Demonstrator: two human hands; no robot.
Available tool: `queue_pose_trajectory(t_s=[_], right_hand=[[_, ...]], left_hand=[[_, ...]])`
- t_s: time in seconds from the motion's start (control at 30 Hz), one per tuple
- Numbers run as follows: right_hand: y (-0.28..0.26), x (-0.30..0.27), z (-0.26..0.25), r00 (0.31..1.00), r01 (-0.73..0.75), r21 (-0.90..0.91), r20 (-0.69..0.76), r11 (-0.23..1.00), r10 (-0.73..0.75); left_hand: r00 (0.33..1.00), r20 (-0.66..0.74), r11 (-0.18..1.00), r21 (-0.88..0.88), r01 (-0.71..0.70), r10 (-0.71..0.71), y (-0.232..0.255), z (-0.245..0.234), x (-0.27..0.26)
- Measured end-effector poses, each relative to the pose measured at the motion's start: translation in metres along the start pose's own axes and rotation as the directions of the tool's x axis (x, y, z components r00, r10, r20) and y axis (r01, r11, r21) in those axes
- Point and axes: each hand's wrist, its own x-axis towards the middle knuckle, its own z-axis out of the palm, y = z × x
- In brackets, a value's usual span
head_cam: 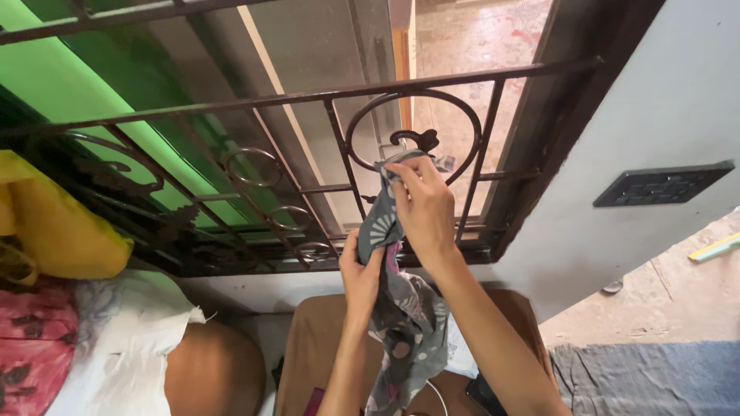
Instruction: The person wipes metal window grills using a cloth, then switches to a second cloth to continue wiping down different bars of the window grills.
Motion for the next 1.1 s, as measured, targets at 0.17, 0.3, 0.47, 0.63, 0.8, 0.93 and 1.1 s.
queue_pose_trajectory(t_s=[0.17, 0.3, 0.47, 0.63, 0.8, 0.93, 1.1], right_hand=[[-0.017, 0.002, 0.024, 0.933, 0.278, -0.109, -0.205, 0.954, -0.295], [-0.018, 0.008, 0.037, 0.922, 0.343, -0.118, -0.145, 0.932, -0.358], [-0.029, 0.016, 0.033, 0.907, 0.362, -0.019, -0.223, 0.932, -0.357], [-0.049, 0.049, 0.041, 0.862, 0.450, 0.004, -0.262, 0.893, -0.433], [-0.045, 0.035, 0.042, 0.863, 0.449, -0.096, -0.210, 0.888, -0.459], [-0.038, 0.026, 0.041, 0.867, 0.467, -0.060, -0.163, 0.882, -0.470], [-0.052, 0.034, 0.033, 0.870, 0.457, -0.002, -0.207, 0.889, -0.448]], left_hand=[[0.996, -0.079, 0.995, -0.094, 0.026, -0.033, 0.000, -0.009, -0.002], [0.991, -0.136, 0.996, -0.093, 0.002, -0.015, 0.011, -0.020, -0.004], [0.979, -0.201, 0.996, -0.073, -0.054, 0.039, 0.031, -0.034, 0.004], [0.980, -0.185, 0.997, -0.026, -0.079, 0.073, 0.052, -0.031, 0.026], [0.983, -0.163, 0.995, -0.043, -0.094, 0.086, 0.051, -0.031, 0.030], [0.985, -0.167, 0.998, -0.051, -0.044, 0.035, 0.040, -0.032, 0.022], [0.985, -0.170, 0.996, -0.079, -0.042, 0.028, 0.056, -0.034, 0.021]])
